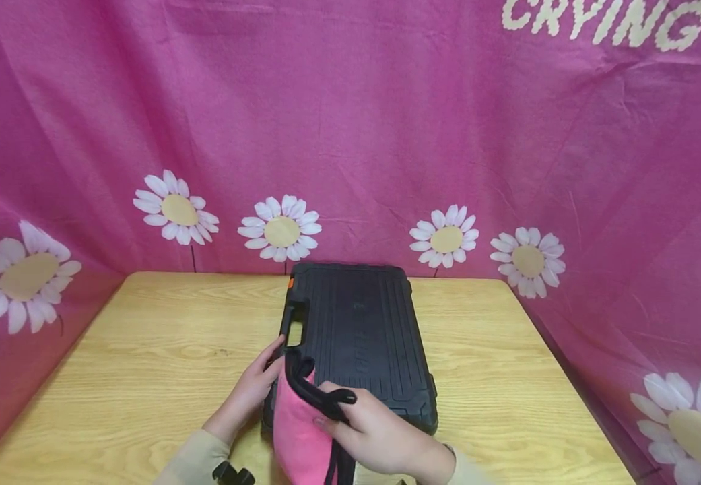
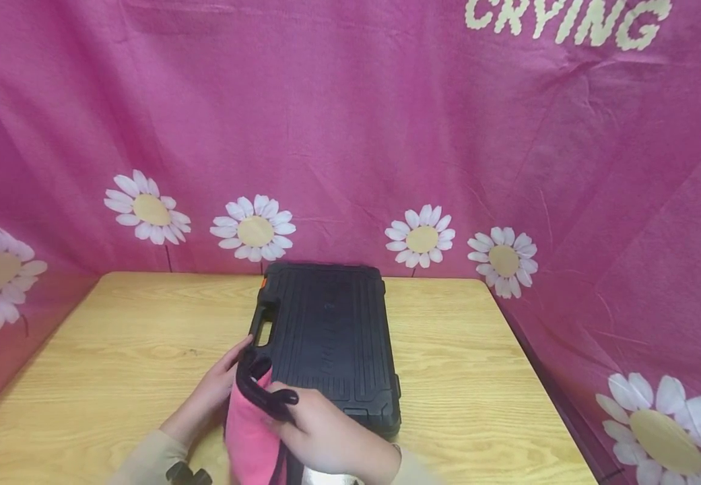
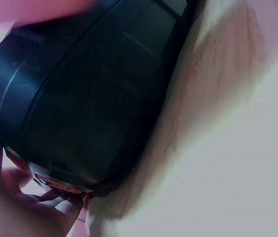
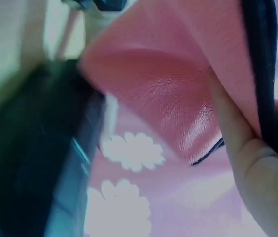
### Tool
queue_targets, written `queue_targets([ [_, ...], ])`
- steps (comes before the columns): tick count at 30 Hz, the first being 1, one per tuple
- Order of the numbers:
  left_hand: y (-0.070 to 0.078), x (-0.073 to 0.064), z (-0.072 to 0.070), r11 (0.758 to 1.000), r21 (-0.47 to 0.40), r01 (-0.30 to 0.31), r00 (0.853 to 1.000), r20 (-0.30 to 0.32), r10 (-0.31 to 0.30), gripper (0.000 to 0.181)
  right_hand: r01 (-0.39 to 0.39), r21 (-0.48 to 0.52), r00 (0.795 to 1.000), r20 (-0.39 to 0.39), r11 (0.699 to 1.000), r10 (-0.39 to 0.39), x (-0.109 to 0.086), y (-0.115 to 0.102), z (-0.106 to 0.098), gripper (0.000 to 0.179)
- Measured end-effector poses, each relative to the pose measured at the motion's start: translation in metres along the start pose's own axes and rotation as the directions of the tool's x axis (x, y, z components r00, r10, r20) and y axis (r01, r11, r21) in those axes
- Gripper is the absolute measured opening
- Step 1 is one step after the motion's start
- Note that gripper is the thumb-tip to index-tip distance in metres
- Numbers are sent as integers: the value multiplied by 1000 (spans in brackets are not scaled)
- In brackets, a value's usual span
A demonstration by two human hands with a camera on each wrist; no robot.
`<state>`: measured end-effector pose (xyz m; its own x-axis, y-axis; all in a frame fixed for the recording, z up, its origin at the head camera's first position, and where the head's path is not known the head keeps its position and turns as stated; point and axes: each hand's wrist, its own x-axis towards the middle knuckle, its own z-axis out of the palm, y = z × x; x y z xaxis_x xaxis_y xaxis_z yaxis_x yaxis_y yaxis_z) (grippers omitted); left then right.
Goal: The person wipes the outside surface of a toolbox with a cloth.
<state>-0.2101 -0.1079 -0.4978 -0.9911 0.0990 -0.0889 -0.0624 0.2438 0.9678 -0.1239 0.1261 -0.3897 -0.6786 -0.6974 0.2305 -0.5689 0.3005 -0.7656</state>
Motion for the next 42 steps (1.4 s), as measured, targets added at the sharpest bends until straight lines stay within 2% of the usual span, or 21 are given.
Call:
queue_targets([
  [3, 0, 1, 0, 1000, -22, 9, 1000, 15, -9, 60, -19, -8, 989, -145, 1000, 18, -8, -1, -17, 16],
  [6, 0, 2, 0, 1000, -4, 22, 1000, 15, -22, 62, -90, 46, 951, -293, 995, 99, -17, 0, -34, 19],
  [8, -1, 2, 0, 1000, 14, 23, 1000, 14, -23, 64, -139, 145, 906, -380, 980, 185, -23, 3, -47, 23],
  [10, -2, 3, 0, 999, 33, 25, 1000, 9, -26, 64, -151, 296, 853, -444, 943, 276, -28, 8, -60, 26],
  [13, -2, 3, -1, 999, 44, 25, 1000, 18, -25, 65, -78, 469, 770, -533, 880, 352, -35, 23, -80, 34],
  [14, -2, 3, -1, 999, 46, 27, 999, 21, -27, 66, -45, 507, 748, -554, 861, 366, -38, 29, -86, 36],
  [18, -1, 2, -1, 998, 46, 31, 999, 29, -33, 66, 70, 594, 660, -630, 801, 409, -51, 58, -109, 33],
  [23, -2, 2, -1, 999, 27, 32, 999, 34, -33, 66, 173, 638, 561, -690, 751, 457, -70, 94, -127, 28],
  [27, -3, 3, 0, 1000, -4, 30, 999, 30, -30, 63, 246, 658, 520, -709, 711, 476, -82, 117, -133, 27],
  [36, -3, 2, -1, 999, -11, 44, 999, 14, -44, 64, 413, 696, 492, -713, 587, 500, -96, 148, -135, 29],
  [39, -3, 2, -1, 999, -15, 47, 999, 7, -47, 63, 463, 689, 466, -724, 557, 509, -99, 155, -135, 29],
  [42, -3, 3, 0, 999, -22, 45, 999, -5, -45, 62, 492, 679, 433, -734, 546, 523, -102, 161, -136, 30],
])
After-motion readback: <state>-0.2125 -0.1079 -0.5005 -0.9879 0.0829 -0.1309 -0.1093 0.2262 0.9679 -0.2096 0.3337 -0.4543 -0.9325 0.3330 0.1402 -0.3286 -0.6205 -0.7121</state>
